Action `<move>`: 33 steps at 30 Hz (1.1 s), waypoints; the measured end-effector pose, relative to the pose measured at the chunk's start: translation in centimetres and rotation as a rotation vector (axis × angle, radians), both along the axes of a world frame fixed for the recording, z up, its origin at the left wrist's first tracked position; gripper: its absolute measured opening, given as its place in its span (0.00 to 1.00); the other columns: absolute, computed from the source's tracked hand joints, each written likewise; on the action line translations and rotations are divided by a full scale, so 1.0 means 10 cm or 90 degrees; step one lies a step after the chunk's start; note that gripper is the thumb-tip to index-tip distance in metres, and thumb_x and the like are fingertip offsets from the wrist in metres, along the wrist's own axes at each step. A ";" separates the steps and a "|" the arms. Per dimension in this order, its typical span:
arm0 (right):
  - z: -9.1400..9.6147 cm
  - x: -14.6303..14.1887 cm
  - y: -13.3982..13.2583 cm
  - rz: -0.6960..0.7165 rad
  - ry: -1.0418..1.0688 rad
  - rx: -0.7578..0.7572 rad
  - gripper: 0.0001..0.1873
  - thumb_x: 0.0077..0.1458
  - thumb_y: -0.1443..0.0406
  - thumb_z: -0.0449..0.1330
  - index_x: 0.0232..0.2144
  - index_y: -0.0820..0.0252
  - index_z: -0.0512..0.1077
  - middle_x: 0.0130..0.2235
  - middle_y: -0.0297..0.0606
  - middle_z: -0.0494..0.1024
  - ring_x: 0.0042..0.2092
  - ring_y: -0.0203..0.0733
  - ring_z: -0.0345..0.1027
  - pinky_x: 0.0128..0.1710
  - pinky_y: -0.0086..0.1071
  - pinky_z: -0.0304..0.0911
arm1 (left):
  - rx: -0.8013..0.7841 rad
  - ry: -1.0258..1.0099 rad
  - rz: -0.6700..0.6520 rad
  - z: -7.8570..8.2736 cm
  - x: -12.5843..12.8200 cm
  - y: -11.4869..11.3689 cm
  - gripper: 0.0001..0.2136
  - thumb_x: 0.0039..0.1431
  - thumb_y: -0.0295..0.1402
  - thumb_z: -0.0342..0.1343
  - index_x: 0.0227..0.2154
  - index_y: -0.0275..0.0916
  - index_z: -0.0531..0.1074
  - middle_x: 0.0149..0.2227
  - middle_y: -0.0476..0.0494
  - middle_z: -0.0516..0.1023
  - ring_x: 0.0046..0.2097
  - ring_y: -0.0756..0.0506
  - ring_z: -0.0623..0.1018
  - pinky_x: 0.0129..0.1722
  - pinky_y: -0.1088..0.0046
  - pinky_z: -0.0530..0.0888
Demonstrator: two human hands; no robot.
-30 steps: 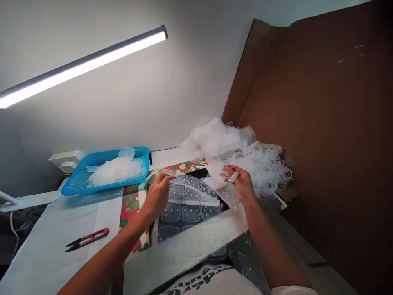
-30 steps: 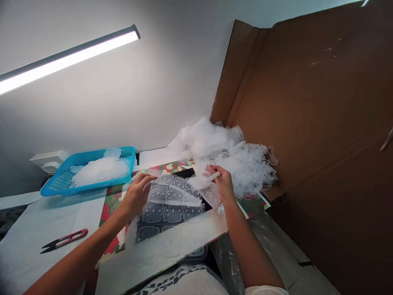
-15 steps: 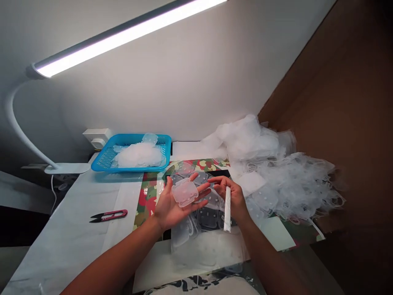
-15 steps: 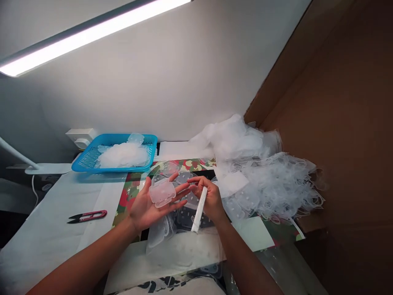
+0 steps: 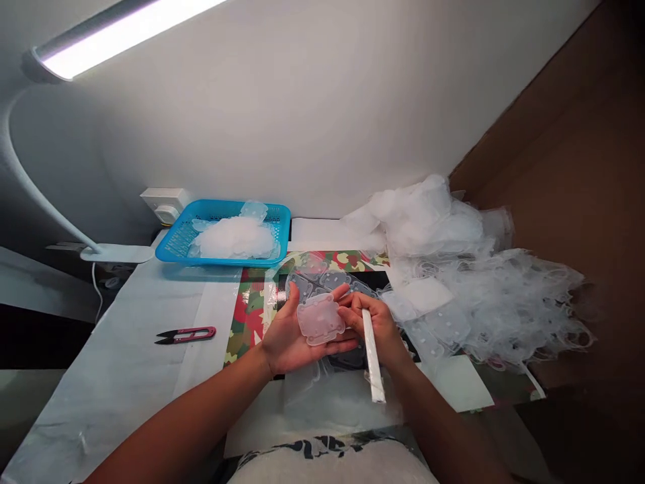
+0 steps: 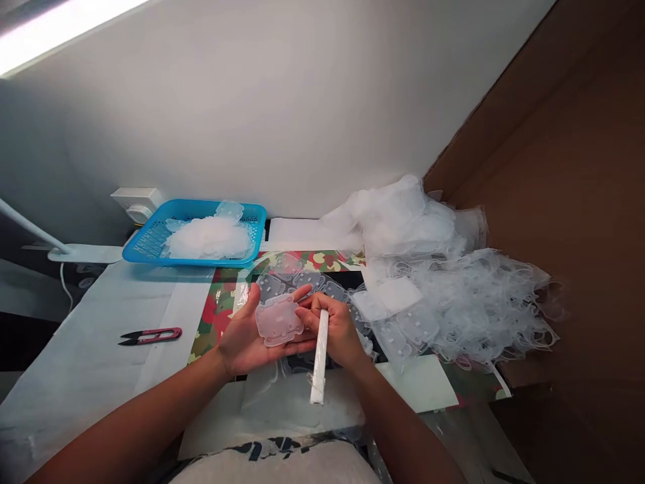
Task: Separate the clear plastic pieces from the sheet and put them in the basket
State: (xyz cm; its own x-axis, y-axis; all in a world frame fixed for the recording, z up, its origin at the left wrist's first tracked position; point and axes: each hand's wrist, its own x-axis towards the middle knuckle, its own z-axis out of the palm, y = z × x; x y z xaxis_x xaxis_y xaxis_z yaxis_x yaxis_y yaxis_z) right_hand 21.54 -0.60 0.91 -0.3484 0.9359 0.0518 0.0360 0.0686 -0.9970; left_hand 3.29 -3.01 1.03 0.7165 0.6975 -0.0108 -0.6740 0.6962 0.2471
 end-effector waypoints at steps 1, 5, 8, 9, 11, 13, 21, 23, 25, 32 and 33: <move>-0.01 -0.01 0.00 -0.003 -0.004 0.004 0.21 0.56 0.58 0.62 0.20 0.58 0.58 0.31 0.33 0.74 0.32 0.36 0.65 0.33 0.30 0.61 | -0.003 -0.002 0.000 0.00 0.00 0.00 0.40 0.60 0.61 0.32 0.68 0.40 0.48 0.63 0.32 0.64 0.60 0.34 0.69 0.64 0.50 0.51; -0.03 -0.01 0.00 -0.023 -0.006 0.004 0.21 0.57 0.59 0.62 0.20 0.58 0.57 0.28 0.32 0.72 0.30 0.35 0.62 0.31 0.29 0.59 | -0.005 -0.003 -0.013 0.00 0.00 -0.01 0.40 0.60 0.62 0.32 0.68 0.41 0.49 0.63 0.31 0.63 0.60 0.32 0.69 0.64 0.49 0.51; -0.04 -0.01 0.01 -0.027 -0.003 -0.004 0.22 0.56 0.59 0.62 0.19 0.58 0.56 0.28 0.32 0.72 0.30 0.35 0.63 0.31 0.30 0.59 | -0.008 -0.003 -0.020 0.01 -0.01 -0.01 0.41 0.59 0.62 0.32 0.68 0.41 0.48 0.63 0.31 0.63 0.60 0.32 0.69 0.64 0.49 0.50; -0.04 0.00 0.01 -0.028 -0.003 -0.006 0.22 0.56 0.59 0.62 0.19 0.58 0.56 0.28 0.33 0.72 0.30 0.35 0.63 0.31 0.30 0.60 | -0.011 -0.002 -0.020 0.01 -0.01 -0.01 0.41 0.59 0.62 0.32 0.68 0.41 0.48 0.63 0.31 0.62 0.60 0.33 0.69 0.64 0.50 0.51; -0.04 -0.01 0.01 -0.029 -0.002 -0.007 0.22 0.56 0.58 0.62 0.19 0.58 0.55 0.28 0.33 0.72 0.30 0.36 0.62 0.31 0.30 0.60 | -0.020 -0.001 -0.017 0.01 0.00 -0.01 0.41 0.59 0.63 0.31 0.68 0.41 0.47 0.63 0.31 0.62 0.59 0.33 0.70 0.64 0.50 0.51; -0.05 -0.01 0.00 -0.031 0.002 -0.008 0.22 0.56 0.58 0.62 0.19 0.57 0.55 0.28 0.33 0.72 0.30 0.36 0.62 0.32 0.30 0.60 | -0.027 -0.001 -0.017 0.01 0.00 -0.02 0.41 0.59 0.63 0.31 0.68 0.41 0.48 0.63 0.31 0.63 0.58 0.34 0.71 0.63 0.50 0.52; -0.08 -0.02 0.00 -0.034 -0.003 -0.002 0.23 0.55 0.57 0.63 0.20 0.57 0.53 0.29 0.35 0.73 0.31 0.37 0.64 0.31 0.31 0.61 | -0.027 0.010 -0.013 0.00 0.02 -0.02 0.41 0.58 0.64 0.34 0.67 0.42 0.51 0.63 0.33 0.62 0.55 0.35 0.73 0.60 0.52 0.57; -0.06 -0.02 -0.01 -0.041 -0.016 0.014 0.23 0.55 0.58 0.63 0.20 0.56 0.53 0.30 0.35 0.75 0.31 0.38 0.65 0.31 0.31 0.62 | -0.021 0.015 -0.012 -0.02 0.03 -0.02 0.42 0.57 0.64 0.34 0.67 0.42 0.51 0.64 0.32 0.61 0.56 0.34 0.72 0.60 0.52 0.58; -0.02 0.00 -0.03 -0.060 -0.023 0.045 0.23 0.55 0.59 0.63 0.20 0.56 0.53 0.32 0.37 0.77 0.32 0.38 0.67 0.31 0.32 0.63 | -0.012 0.013 -0.012 -0.03 0.04 -0.02 0.42 0.57 0.64 0.35 0.67 0.42 0.52 0.64 0.31 0.61 0.57 0.33 0.72 0.59 0.52 0.59; 0.15 0.06 -0.09 -0.210 -0.058 0.240 0.23 0.55 0.63 0.63 0.19 0.56 0.54 0.35 0.38 0.79 0.37 0.42 0.71 0.39 0.34 0.64 | 0.017 0.050 0.001 -0.04 0.07 0.00 0.39 0.61 0.60 0.38 0.64 0.34 0.56 0.58 0.23 0.67 0.59 0.30 0.69 0.61 0.50 0.57; 0.15 0.06 -0.08 -0.214 -0.067 0.231 0.23 0.55 0.62 0.63 0.19 0.57 0.54 0.34 0.38 0.79 0.36 0.41 0.70 0.38 0.34 0.63 | 0.025 0.063 0.020 -0.04 0.08 -0.01 0.36 0.62 0.58 0.41 0.64 0.37 0.56 0.59 0.25 0.68 0.59 0.31 0.70 0.60 0.50 0.58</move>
State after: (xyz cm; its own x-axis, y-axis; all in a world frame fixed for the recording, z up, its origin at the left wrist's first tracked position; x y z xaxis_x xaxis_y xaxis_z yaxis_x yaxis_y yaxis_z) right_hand 22.17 -1.44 2.37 -0.0518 0.9252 0.3759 0.2145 0.3779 -0.9006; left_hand 4.06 -3.06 0.66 0.6905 0.7214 -0.0527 -0.6668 0.6631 0.3402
